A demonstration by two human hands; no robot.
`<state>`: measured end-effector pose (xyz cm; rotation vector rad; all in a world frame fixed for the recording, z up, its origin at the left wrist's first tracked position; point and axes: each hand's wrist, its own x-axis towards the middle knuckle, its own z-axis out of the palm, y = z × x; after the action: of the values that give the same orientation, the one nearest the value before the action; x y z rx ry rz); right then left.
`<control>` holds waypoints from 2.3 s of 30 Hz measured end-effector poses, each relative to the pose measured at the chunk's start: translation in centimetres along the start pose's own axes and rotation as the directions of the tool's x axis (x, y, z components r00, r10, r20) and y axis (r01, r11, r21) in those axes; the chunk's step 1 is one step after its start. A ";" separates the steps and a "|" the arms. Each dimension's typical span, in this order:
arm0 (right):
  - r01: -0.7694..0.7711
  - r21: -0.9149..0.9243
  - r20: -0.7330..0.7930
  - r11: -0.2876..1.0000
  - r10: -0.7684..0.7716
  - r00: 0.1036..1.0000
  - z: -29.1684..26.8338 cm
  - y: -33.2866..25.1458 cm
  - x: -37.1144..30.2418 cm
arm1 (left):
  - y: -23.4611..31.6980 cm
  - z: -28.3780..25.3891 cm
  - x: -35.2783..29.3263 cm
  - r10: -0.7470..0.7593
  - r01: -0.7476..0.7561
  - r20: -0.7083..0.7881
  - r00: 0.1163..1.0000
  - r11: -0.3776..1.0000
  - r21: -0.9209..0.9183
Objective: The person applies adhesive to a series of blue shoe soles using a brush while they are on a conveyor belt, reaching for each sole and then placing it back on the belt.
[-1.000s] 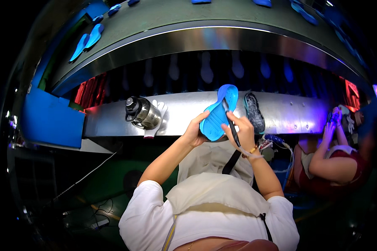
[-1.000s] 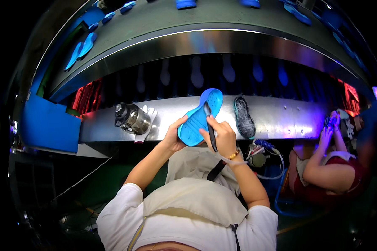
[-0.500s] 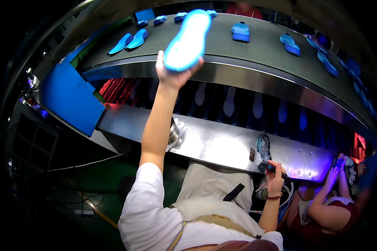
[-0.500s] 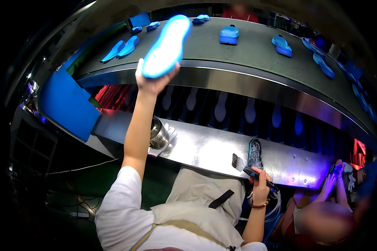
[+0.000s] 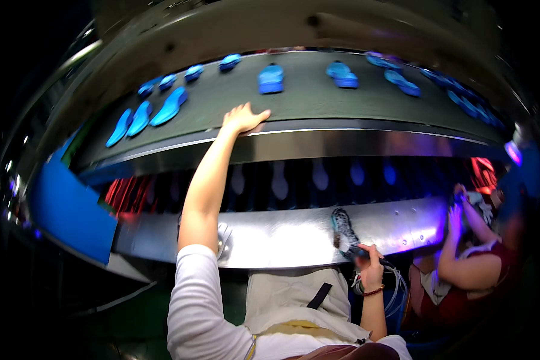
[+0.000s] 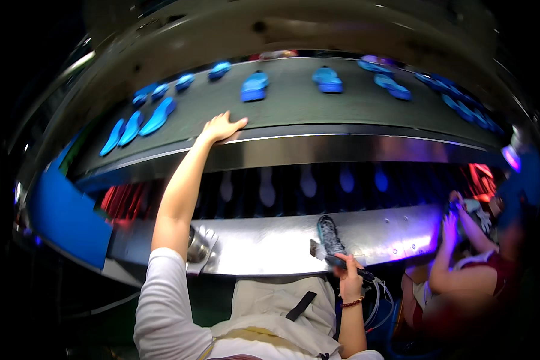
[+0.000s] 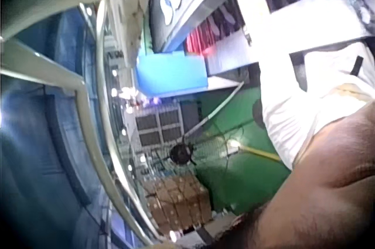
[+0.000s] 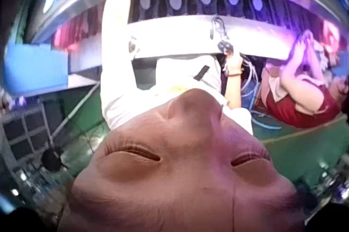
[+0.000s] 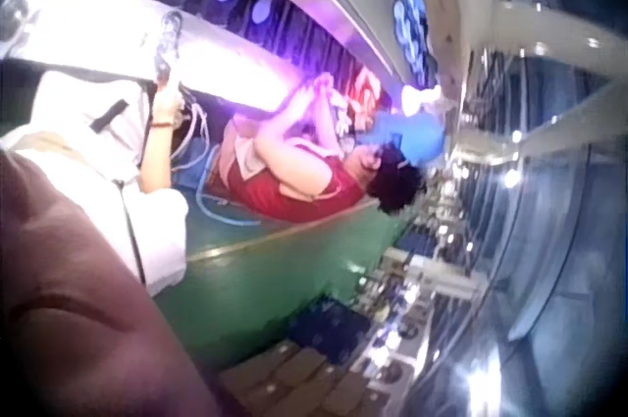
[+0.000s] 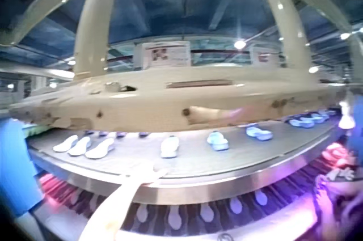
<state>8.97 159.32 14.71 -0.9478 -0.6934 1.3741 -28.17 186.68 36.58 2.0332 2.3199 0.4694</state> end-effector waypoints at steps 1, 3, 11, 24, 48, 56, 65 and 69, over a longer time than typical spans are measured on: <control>-0.001 0.013 0.000 1.000 0.001 1.000 0.0 -0.1 0.0 | 1.0 0.2 0.7 -0.016 0.010 0.087 0.996 0.998 0.066; 0.002 0.046 -0.045 0.999 0.000 0.999 0.1 0.0 0.0 | 1.8 -0.9 2.2 0.004 -0.019 0.319 0.948 0.999 0.043; 0.015 0.036 -0.043 0.999 -0.013 0.999 0.3 -2.3 -0.7 | 3.6 2.0 6.8 -0.350 0.328 0.135 0.927 0.931 0.162; 0.017 0.065 -0.079 0.998 -0.012 0.997 -0.2 -0.5 -0.2 | 3.2 3.1 6.7 0.390 -0.337 -0.533 0.750 0.920 0.200; -0.062 0.381 0.183 0.922 -0.009 0.983 1.9 -2.4 1.9 | -3.4 24.0 -31.5 0.470 0.772 0.613 0.635 -0.349 -0.532; -0.155 0.096 0.441 0.983 0.097 0.892 8.2 -2.1 2.0 | 3.4 16.7 -31.3 0.663 0.774 0.399 0.633 -0.548 -0.318; -0.016 -0.115 0.317 0.993 0.052 0.947 11.5 -0.3 5.5 | 4.2 15.3 -32.2 0.511 0.662 0.423 0.748 -0.614 -0.429; 0.302 -0.427 0.397 0.852 -0.123 0.910 14.1 -0.8 4.7 | 4.4 17.2 -32.2 0.471 0.599 0.369 0.801 -0.635 -0.488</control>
<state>-2.33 166.15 21.63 -0.9712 -1.4315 1.1995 -15.43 159.48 15.42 0.3341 0.3335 1.1022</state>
